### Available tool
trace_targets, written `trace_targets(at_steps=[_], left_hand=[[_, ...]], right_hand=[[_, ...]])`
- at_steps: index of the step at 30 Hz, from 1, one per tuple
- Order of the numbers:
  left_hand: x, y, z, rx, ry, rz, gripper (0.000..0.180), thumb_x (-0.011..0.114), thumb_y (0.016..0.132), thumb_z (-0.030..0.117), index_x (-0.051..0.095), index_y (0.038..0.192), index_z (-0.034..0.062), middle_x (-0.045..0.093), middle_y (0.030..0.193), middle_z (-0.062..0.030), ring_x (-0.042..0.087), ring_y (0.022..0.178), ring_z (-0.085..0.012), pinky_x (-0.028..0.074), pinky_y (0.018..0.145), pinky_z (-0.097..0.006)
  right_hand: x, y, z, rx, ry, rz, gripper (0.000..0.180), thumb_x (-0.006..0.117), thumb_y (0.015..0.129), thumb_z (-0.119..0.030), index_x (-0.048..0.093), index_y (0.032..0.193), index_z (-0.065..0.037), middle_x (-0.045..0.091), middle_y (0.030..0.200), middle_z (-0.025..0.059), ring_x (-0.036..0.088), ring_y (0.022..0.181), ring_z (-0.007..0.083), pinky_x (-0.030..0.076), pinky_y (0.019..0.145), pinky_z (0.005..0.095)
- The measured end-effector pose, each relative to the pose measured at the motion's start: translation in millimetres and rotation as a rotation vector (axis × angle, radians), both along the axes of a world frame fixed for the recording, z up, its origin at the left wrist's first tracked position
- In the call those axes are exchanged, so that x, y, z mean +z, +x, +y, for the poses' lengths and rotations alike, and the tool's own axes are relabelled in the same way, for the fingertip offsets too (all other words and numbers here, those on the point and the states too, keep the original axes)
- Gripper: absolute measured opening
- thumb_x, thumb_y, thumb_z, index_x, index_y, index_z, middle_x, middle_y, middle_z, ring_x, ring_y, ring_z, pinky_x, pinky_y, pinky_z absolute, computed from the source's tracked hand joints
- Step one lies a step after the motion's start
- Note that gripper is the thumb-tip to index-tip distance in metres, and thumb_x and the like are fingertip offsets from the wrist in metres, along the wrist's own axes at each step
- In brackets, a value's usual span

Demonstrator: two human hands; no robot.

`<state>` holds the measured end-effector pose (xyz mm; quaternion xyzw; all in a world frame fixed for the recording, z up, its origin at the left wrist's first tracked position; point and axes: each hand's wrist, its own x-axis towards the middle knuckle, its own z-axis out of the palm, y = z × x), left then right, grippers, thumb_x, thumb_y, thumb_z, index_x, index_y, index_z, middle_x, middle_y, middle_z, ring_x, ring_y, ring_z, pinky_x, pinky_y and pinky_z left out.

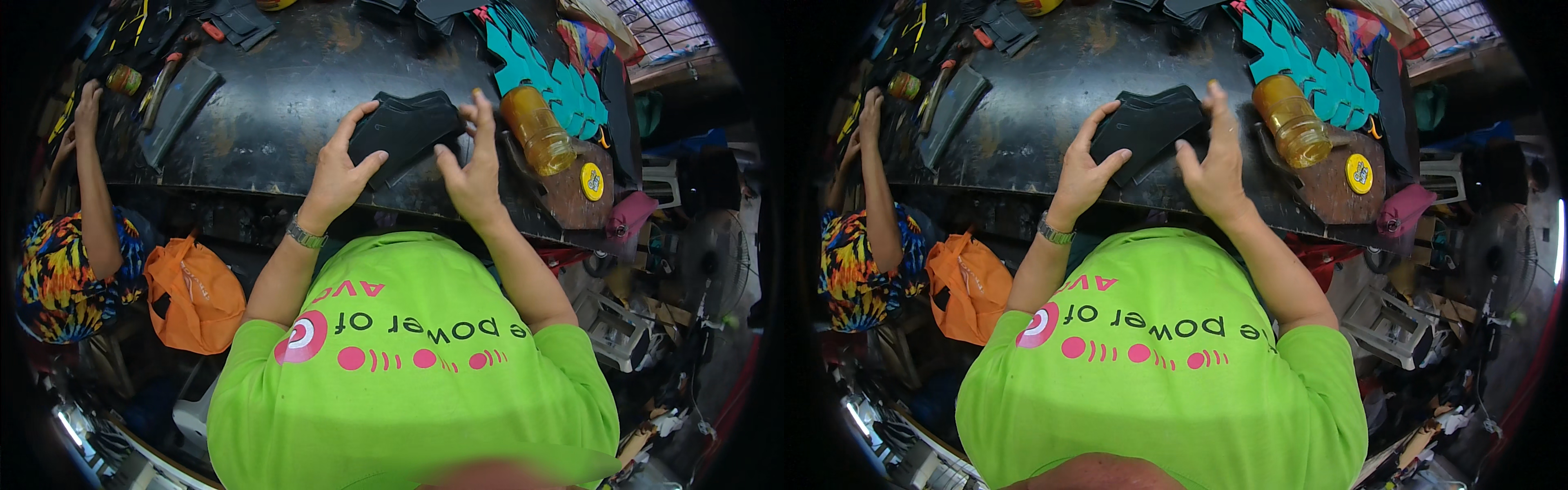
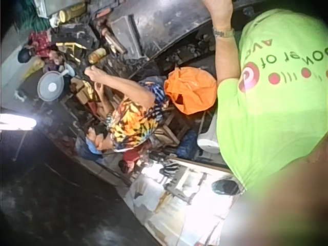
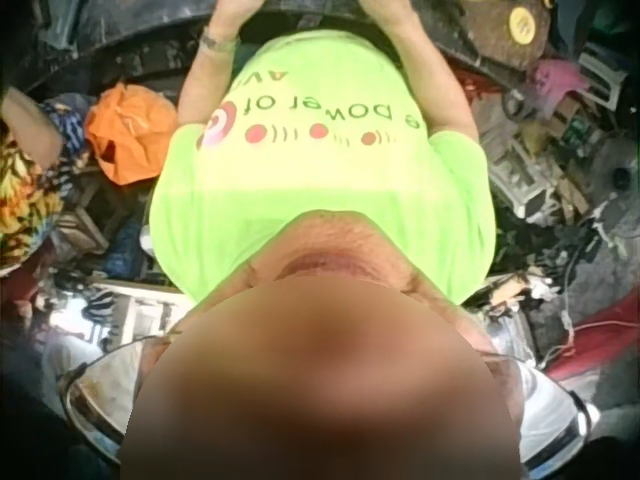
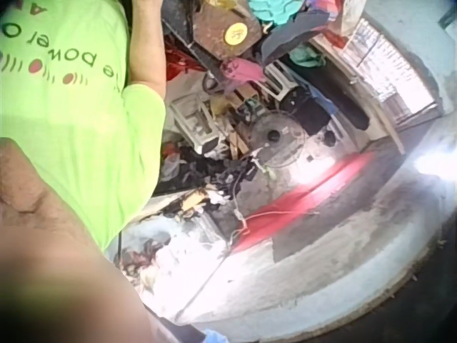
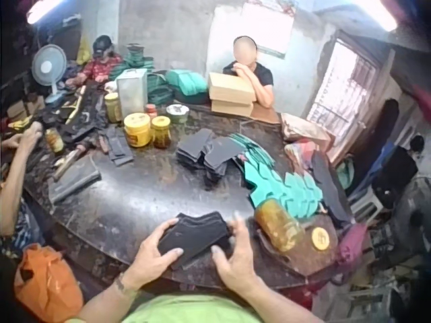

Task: The person applies a viscous substance from a jar to the edges of teal and black foam pieces using a finger, then sets each piece aside. The person handles multiple pieces one at a time, repeatedly dipping a finger into the jar and spreading the substance along the edges.

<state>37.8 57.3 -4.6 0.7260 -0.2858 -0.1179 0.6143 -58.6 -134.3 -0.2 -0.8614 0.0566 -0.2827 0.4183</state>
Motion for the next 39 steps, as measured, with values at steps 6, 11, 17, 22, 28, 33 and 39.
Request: trace_targets(at_steps=[6, 11, 17, 22, 28, 33, 39], left_hand=[[8.3, -3.7, 7.4, -0.024, -0.065, -0.221, 0.074, 0.067, 0.083, -0.009, 0.044, 0.149, 0.016, 0.07, 0.114, -0.01, 0.068, 0.104, -0.0232, 0.052, 0.094, -0.034], [9.1, 8.4, 13.4, -0.115, 0.072, -0.217, 0.077, 0.07, 0.083, -0.005, 0.041, 0.151, 0.016, 0.069, 0.114, -0.0122, 0.067, 0.107, -0.0244, 0.052, 0.095, -0.036], [-1.3, -1.5, -7.3, -0.063, 0.056, -0.207, 0.075, 0.07, 0.087, 0.004, 0.034, 0.153, 0.0121, 0.062, 0.126, -0.019, 0.064, 0.114, -0.0342, 0.047, 0.102, -0.04], [-0.7, 10.8, -16.1, -0.098, 0.094, -0.236, 0.071, 0.068, 0.089, 0.001, 0.036, 0.152, 0.0105, 0.061, 0.128, -0.0193, 0.064, 0.115, -0.032, 0.05, 0.098, -0.038], [4.5, 60.5, -10.5, -0.135, 0.148, 0.014, 0.06, 0.077, 0.085, 0.011, 0.055, 0.141, 0.0126, 0.067, 0.114, -0.012, 0.064, 0.104, -0.0177, 0.052, 0.092, -0.031], [2.3, 75.8, -15.2, -0.1, 0.379, -0.262, 0.054, 0.078, 0.084, 0.018, 0.061, 0.135, 0.0102, 0.066, 0.123, -0.0165, 0.065, 0.111, -0.029, 0.049, 0.097, -0.036], [5.0, 44.9, -12.0, 0.187, 0.493, -0.541, 0.063, 0.082, 0.081, 0.031, 0.06, 0.135, 0.0059, 0.055, 0.134, -0.0179, 0.056, 0.122, -0.0347, 0.046, 0.102, -0.042]], right_hand=[[-4.4, 6.8, -20.7, 0.214, 0.593, 0.011, 0.101, 0.058, 0.072, 0.008, 0.012, 0.16, -0.014, 0.065, 0.113, 0.015, 0.062, 0.104, 0.021, 0.044, 0.103, 0.0339], [-13.5, 1.6, -11.5, 0.187, 0.336, 0.124, 0.1, 0.057, 0.075, 0.008, 0.012, 0.161, -0.015, 0.067, 0.107, 0.0149, 0.064, 0.101, 0.0217, 0.046, 0.099, 0.0355], [-30.7, 4.5, -0.6, 0.167, 0.229, 0.056, 0.091, 0.054, 0.082, 0.007, 0.013, 0.161, -0.011, 0.052, 0.138, 0.0188, 0.058, 0.116, 0.0283, 0.044, 0.103, 0.038], [-30.5, -0.4, -3.9, 0.154, 0.2, 0.056, 0.087, 0.055, 0.087, 0.008, 0.012, 0.16, -0.012, 0.057, 0.128, 0.0218, 0.06, 0.112, 0.0336, 0.045, 0.1, 0.0397], [-0.4, -23.7, 2.1, 0.098, 0.109, 0.219, 0.08, 0.067, 0.088, -0.003, 0.026, 0.156, -0.017, 0.061, 0.111, 0.0241, 0.063, 0.1, 0.0418, 0.05, 0.09, 0.0442], [55.7, -63.1, -20.4, 0.245, -0.326, 0.424, 0.045, 0.072, 0.087, -0.012, 0.06, 0.13, -0.012, 0.062, 0.11, 0.0147, 0.063, 0.085, 0.0373, 0.052, 0.075, 0.0422], [105.3, -120.3, -64.1, -0.045, -0.456, 0.571, 0.035, 0.074, 0.083, -0.011, 0.068, 0.117, -0.008, 0.064, 0.091, 0.0134, 0.066, 0.085, 0.0342, 0.052, 0.075, 0.0418]])
